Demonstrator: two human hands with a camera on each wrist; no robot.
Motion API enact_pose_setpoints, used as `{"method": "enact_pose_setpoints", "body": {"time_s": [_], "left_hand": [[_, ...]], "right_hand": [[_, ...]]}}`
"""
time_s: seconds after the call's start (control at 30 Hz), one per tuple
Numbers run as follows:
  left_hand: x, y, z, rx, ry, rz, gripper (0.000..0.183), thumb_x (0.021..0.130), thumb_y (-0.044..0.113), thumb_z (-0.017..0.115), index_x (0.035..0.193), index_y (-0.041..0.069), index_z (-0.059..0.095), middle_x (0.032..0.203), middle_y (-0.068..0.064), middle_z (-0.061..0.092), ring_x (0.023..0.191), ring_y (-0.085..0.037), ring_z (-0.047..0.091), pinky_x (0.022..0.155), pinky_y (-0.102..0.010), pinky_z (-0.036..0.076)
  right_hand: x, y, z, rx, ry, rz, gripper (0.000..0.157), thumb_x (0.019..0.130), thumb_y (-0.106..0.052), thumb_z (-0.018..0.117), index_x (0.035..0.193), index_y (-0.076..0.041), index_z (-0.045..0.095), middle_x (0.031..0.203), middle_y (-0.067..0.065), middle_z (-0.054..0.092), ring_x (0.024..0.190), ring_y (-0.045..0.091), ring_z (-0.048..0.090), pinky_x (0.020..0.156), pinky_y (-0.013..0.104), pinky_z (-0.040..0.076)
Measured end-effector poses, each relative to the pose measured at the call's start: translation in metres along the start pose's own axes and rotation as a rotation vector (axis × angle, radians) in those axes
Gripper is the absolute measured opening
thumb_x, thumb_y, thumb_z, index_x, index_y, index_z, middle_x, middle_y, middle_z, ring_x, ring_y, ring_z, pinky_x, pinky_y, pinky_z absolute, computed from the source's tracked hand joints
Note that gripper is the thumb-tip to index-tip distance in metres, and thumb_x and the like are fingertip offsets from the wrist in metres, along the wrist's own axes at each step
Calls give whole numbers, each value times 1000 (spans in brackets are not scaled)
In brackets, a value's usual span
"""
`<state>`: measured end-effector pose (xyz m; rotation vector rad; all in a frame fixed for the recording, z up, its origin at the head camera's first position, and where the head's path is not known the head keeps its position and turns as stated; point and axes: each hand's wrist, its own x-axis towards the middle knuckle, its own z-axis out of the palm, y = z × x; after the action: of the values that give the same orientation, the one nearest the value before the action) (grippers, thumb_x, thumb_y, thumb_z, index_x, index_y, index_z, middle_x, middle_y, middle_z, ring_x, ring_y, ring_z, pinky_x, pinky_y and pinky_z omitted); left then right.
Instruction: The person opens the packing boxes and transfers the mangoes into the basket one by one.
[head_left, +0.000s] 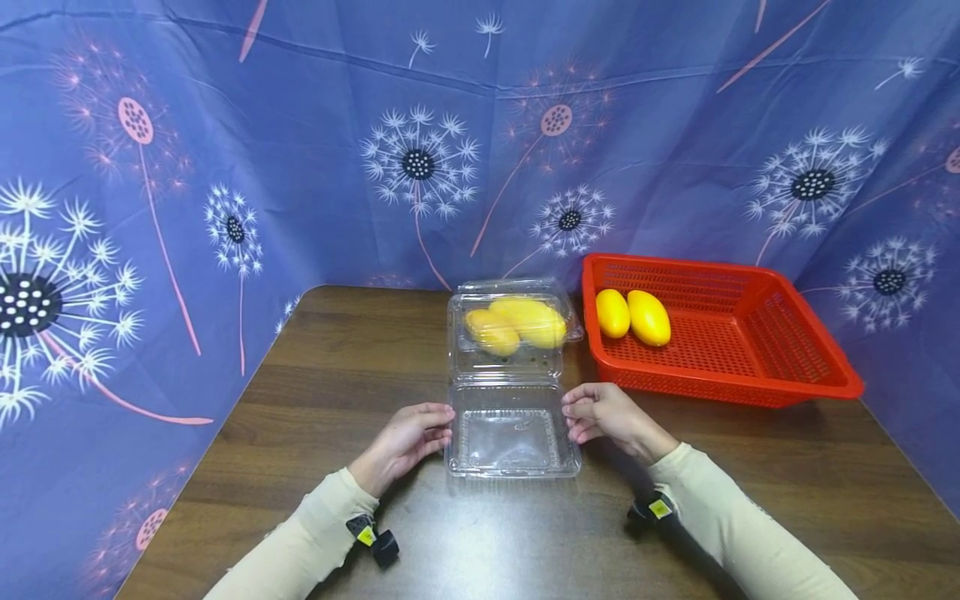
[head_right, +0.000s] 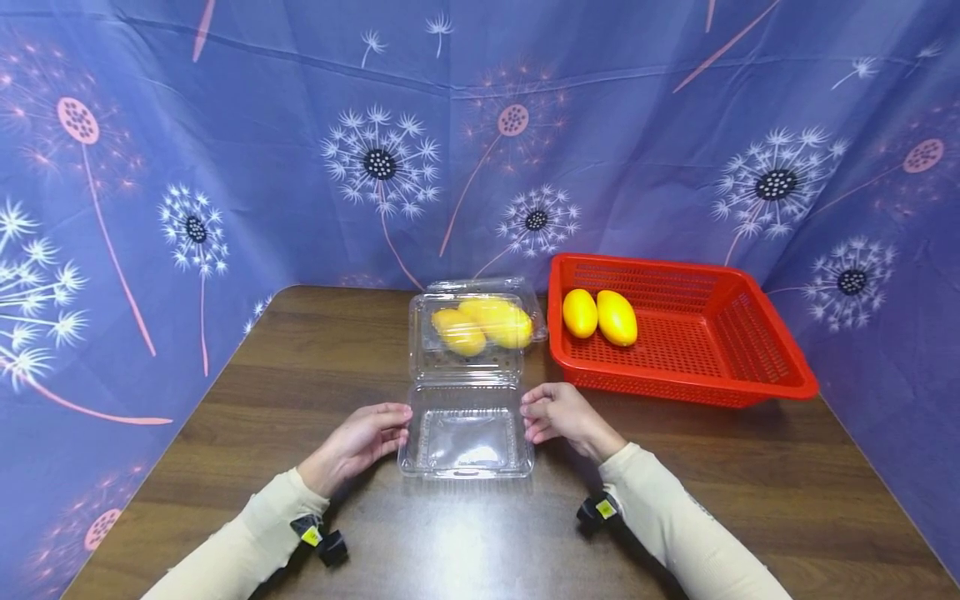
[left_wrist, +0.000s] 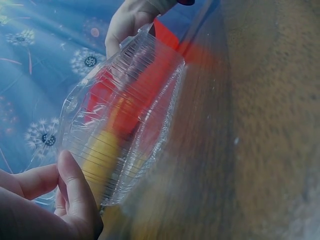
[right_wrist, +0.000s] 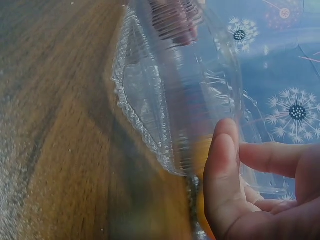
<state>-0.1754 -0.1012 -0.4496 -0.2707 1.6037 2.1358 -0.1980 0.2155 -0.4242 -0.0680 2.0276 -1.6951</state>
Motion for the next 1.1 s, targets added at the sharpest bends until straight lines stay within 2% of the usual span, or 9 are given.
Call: {"method": "enact_pose_setpoints", "body": {"time_s": [0.43, 0.57, 0.8, 0.9, 1.1], "left_hand": [[-3, 6, -13, 23, 19, 13, 33, 94, 3, 55, 124, -7, 47, 84, 4, 59, 68, -5, 58, 67, -16, 53], [-4, 8, -22, 29, 27, 32, 32, 96, 6, 53, 124, -8, 47, 83, 5, 59, 69, -5, 58, 67, -15, 53], [-8, 13, -41, 35, 17, 48, 14, 98, 6, 50, 111, 2, 51, 81, 7, 60, 69, -4, 58, 66, -15, 53], [-11, 18, -50, 45, 5, 63, 14, 98, 5, 49, 111, 1, 52, 80, 8, 60, 68, -3, 59, 66, -14, 53], [-16, 25, -71, 88, 24, 83, 17, 97, 4, 51, 113, -2, 54, 79, 8, 60, 67, -3, 60, 65, -15, 54]], "right_hand": [[4, -10, 12, 41, -42, -29, 37, 89, 2, 57, 120, 15, 42, 76, 6, 60, 63, 15, 62, 60, 28, 60], [8, -11, 21, 67, -47, -46, 37, 88, 5, 57, 120, 16, 40, 75, 6, 59, 62, 15, 61, 59, 27, 60], [17, -15, 37, 91, -65, -53, 35, 87, 8, 56, 118, 16, 41, 72, 4, 58, 58, 14, 61, 56, 26, 59], [23, -18, 45, 93, -69, -64, 35, 86, 9, 55, 118, 17, 41, 71, 5, 58, 57, 13, 61, 54, 25, 58], [35, -28, 63, 76, -71, -67, 36, 85, 10, 56, 118, 17, 42, 72, 6, 59, 53, 13, 60, 52, 25, 58]]}}
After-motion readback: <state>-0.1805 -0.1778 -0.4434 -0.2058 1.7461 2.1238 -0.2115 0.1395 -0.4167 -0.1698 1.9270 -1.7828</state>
